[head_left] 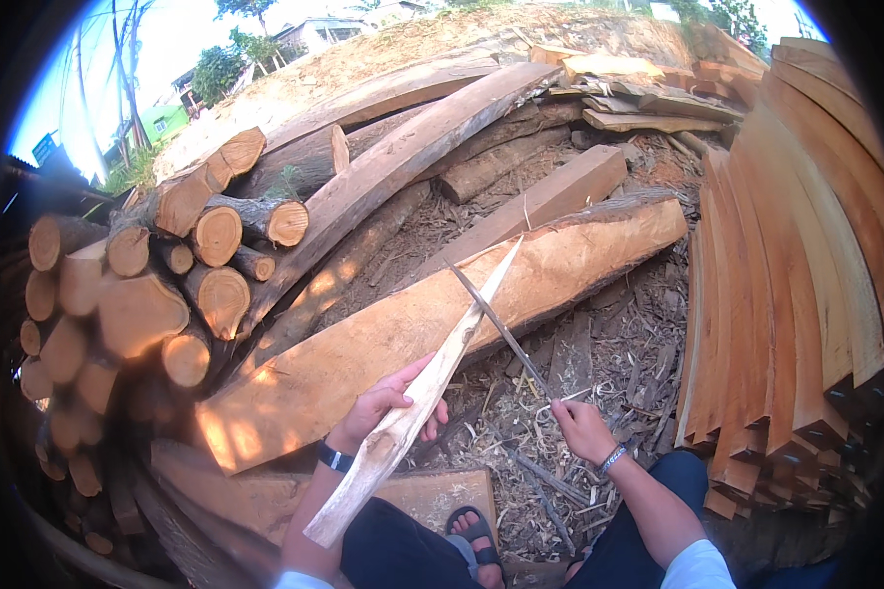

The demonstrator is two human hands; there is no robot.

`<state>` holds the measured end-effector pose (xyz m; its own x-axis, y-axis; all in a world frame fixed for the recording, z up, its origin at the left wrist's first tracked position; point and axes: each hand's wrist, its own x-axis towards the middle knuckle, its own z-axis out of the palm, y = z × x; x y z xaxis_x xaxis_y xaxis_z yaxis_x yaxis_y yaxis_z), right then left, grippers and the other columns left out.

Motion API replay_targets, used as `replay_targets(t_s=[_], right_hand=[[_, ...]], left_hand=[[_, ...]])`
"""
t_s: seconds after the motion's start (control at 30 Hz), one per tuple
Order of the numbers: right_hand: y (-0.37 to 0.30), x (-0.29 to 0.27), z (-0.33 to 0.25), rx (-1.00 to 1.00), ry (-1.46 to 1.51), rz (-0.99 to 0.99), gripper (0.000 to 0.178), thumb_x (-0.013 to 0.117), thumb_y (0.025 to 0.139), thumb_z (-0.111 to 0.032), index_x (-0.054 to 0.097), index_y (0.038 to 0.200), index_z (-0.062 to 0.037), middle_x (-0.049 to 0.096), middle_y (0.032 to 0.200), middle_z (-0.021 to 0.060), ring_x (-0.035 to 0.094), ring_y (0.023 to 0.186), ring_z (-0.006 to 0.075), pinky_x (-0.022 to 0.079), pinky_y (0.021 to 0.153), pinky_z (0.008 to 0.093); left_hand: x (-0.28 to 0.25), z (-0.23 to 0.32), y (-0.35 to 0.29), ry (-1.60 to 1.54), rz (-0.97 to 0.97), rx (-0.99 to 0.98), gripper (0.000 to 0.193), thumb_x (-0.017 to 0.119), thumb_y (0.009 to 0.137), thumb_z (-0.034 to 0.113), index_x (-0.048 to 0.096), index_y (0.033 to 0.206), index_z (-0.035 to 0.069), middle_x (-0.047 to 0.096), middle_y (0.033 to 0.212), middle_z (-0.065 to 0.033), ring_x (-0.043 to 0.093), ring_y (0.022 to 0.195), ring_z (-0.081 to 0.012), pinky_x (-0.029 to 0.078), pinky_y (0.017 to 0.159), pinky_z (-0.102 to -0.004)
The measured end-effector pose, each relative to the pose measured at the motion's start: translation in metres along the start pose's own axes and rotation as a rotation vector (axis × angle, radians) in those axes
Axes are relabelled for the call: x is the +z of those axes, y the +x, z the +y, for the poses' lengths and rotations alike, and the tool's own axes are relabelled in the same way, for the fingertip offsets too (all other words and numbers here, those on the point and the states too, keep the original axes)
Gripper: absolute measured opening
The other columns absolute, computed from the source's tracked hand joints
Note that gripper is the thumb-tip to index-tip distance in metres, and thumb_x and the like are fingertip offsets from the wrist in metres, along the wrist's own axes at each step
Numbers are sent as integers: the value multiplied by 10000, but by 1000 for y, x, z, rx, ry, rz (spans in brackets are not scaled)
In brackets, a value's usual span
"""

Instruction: The person uses a machete to shave and smooth a thin piece of wood while sitting among piles of lumber.

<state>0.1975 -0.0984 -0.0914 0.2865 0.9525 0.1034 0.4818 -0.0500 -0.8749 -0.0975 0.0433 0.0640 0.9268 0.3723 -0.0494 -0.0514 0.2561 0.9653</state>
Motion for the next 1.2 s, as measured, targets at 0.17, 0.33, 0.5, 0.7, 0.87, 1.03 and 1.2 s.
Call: replay_targets(t_s=[0.17,0.33,0.5,0.7,0.87,1.03,1.2], right_hand=[[6,19,7,53,90,-3,618,451,1024,-478,627,792,67,613,696,266,619,686,422,466,668,466],[13,37,8,144,218,-82,676,413,1036,-545,569,694,17,554,567,98,561,523,216,435,541,380],[27,74,34,253,230,-177,661,383,1042,-582,511,675,-48,477,524,20,472,406,130,377,394,305],[34,88,16,374,267,-207,700,403,1030,-581,586,690,4,558,563,64,543,504,181,446,535,374],[54,70,2,376,264,-145,626,418,1050,-495,568,713,11,534,547,58,540,504,197,430,533,388],[78,60,-20,341,251,-64,572,442,1049,-439,576,749,30,541,553,94,562,523,226,435,549,405],[74,20,-42,357,181,32,554,485,1026,-444,606,798,46,571,573,156,605,540,291,447,556,419]], left_hand=[[-10,-1,-20,-335,96,96,849,516,865,367,225,1577,6,620,967,-248,634,775,-307,543,696,-384],[-24,-25,-34,-502,232,294,832,470,925,500,267,1564,7,578,895,-161,550,760,-245,476,699,-340],[-50,-88,-14,-702,281,481,779,491,926,511,383,1496,-8,593,911,-170,555,794,-247,468,731,-345],[-68,-107,11,-503,505,655,600,550,811,-25,458,1403,-31,652,1051,-201,651,950,-272,557,823,-323],[-99,-78,75,-21,1026,520,306,667,956,283,643,1054,-6,635,711,-69,611,584,-145,521,598,-269],[-136,-55,132,207,1086,439,314,552,1000,309,623,935,10,599,686,-81,562,445,-140,463,455,-258],[-140,-50,179,293,917,345,283,484,920,238,623,989,2,602,719,-84,556,491,-136,446,459,-255]])
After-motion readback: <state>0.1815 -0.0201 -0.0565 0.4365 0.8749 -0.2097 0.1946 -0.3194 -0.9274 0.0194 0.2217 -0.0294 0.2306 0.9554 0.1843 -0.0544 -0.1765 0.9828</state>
